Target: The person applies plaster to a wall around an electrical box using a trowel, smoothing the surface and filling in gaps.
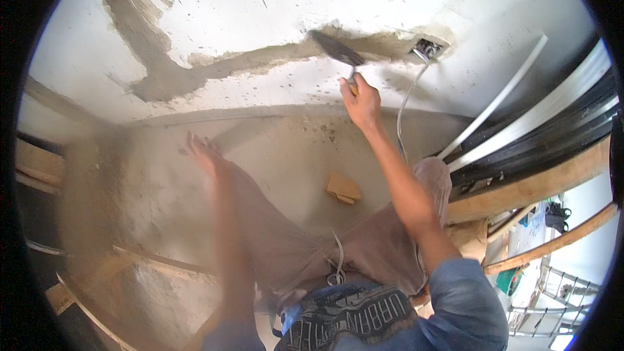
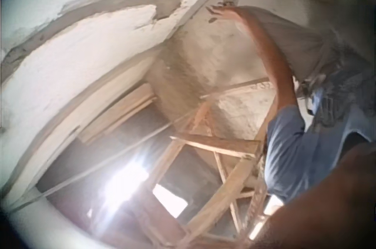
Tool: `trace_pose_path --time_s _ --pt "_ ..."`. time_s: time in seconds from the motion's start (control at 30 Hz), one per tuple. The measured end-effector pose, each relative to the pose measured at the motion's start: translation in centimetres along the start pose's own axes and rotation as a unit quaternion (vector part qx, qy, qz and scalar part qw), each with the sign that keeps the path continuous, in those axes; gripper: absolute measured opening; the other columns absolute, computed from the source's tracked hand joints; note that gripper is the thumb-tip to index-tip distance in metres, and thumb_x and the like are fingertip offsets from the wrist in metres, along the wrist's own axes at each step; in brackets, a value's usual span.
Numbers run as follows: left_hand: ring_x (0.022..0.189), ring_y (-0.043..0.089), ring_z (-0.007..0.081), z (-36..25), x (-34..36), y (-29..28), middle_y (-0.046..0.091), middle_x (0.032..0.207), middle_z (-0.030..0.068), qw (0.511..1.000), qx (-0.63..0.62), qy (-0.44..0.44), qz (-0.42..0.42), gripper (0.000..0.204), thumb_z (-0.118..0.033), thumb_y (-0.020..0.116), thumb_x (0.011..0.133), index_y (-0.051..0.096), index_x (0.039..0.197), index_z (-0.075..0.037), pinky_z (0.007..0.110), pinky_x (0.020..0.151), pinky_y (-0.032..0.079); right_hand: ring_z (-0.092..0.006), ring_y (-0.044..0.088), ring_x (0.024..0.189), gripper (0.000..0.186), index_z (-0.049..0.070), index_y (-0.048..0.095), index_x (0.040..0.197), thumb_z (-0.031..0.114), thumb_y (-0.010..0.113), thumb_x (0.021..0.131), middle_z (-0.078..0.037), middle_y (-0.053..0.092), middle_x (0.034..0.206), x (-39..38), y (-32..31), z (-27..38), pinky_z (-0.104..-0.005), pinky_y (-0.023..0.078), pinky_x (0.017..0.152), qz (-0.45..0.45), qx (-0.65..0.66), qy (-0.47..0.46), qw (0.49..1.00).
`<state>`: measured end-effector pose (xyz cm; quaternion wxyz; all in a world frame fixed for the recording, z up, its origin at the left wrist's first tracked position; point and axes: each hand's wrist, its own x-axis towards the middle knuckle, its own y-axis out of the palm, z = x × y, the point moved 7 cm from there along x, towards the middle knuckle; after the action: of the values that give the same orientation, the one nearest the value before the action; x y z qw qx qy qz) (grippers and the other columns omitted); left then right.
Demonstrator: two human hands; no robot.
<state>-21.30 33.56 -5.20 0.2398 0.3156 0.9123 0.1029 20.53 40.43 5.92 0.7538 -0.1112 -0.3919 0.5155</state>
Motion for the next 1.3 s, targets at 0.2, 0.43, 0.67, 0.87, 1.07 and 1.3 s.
trace_pose_path --time_s 0.2,0.43,0.67,0.87,1.07,1.3 --pt "0.07 0.039 0.0116 -0.1 -0.9 0.3 0.044 0.092 0.0024 0.999 0.001 0.036 0.007 0.043 -0.031 0.048 0.102 0.047 0.142 -0.016 0.028 0.058 0.033 -0.0087 0.046 0.05 0.03 0.002 0.055 0.083 0.026 0.063 0.1 -0.002 0.052 0.057 -0.7 0.3 0.0 -0.0294 0.038 0.047 -0.12 0.067 0.016 0.99" --pt "0.055 0.034 0.0085 -1.6 -1.1 0.8 0.043 0.076 -0.0009 0.995 0.015 0.095 0.02 0.042 -0.029 0.048 0.103 0.046 0.143 -0.016 0.026 0.047 0.03 -0.0092 0.05 0.054 0.028 0.0 0.056 0.085 0.023 0.062 0.1 -0.001 0.055 0.059 -0.6 2.0 -2.4 -0.0295 0.041 0.048 -0.166 0.187 0.035 0.968" --pt "0.057 0.035 0.0081 -2.4 -2.1 0.3 0.043 0.076 -0.0005 0.994 0.038 0.099 0.026 0.044 -0.028 0.048 0.104 0.045 0.145 -0.012 0.025 0.048 0.032 -0.0086 0.044 0.05 0.028 0.002 0.054 0.084 0.024 0.063 0.099 -0.004 0.048 0.054 -0.1 3.3 -2.0 -0.0296 0.037 0.047 -0.073 0.2 0.025 0.977" --pt "0.056 0.034 0.0075 -2.9 -2.7 -0.3 0.043 0.073 -0.0018 0.992 0.046 0.119 0.017 0.047 -0.029 0.049 0.104 0.044 0.147 -0.01 0.024 0.048 0.031 -0.0068 0.045 0.054 0.025 0.001 0.06 0.09 0.024 0.063 0.1 0.0 0.057 0.062 -0.6 3.0 -3.3 -0.0272 0.037 0.048 -0.088 0.12 0.014 0.989" --pt "0.054 0.033 0.007 -4.5 -7.0 0.9 0.042 0.073 -0.0024 0.998 -0.023 0.059 0.032 0.056 -0.033 0.052 0.104 0.038 0.153 -0.009 0.024 0.047 0.03 -0.0032 0.045 0.053 0.027 0.003 0.059 0.088 0.026 0.063 0.1 0.004 0.05 0.057 -0.9 2.8 -3.8 -0.0249 0.035 0.045 -0.142 0.334 0.042 0.931" --pt "0.053 0.033 0.0075 -5.7 -10.2 1.1 0.041 0.072 -0.0022 0.995 -0.009 0.084 0.058 0.055 -0.031 0.048 0.104 0.037 0.153 -0.009 0.022 0.045 0.03 -0.0073 0.043 0.054 0.03 0.005 0.058 0.084 0.03 0.064 0.1 0.002 0.049 0.061 -1.2 4.6 -5.4 -0.029 0.037 0.047 -0.095 0.282 0.007 0.955"
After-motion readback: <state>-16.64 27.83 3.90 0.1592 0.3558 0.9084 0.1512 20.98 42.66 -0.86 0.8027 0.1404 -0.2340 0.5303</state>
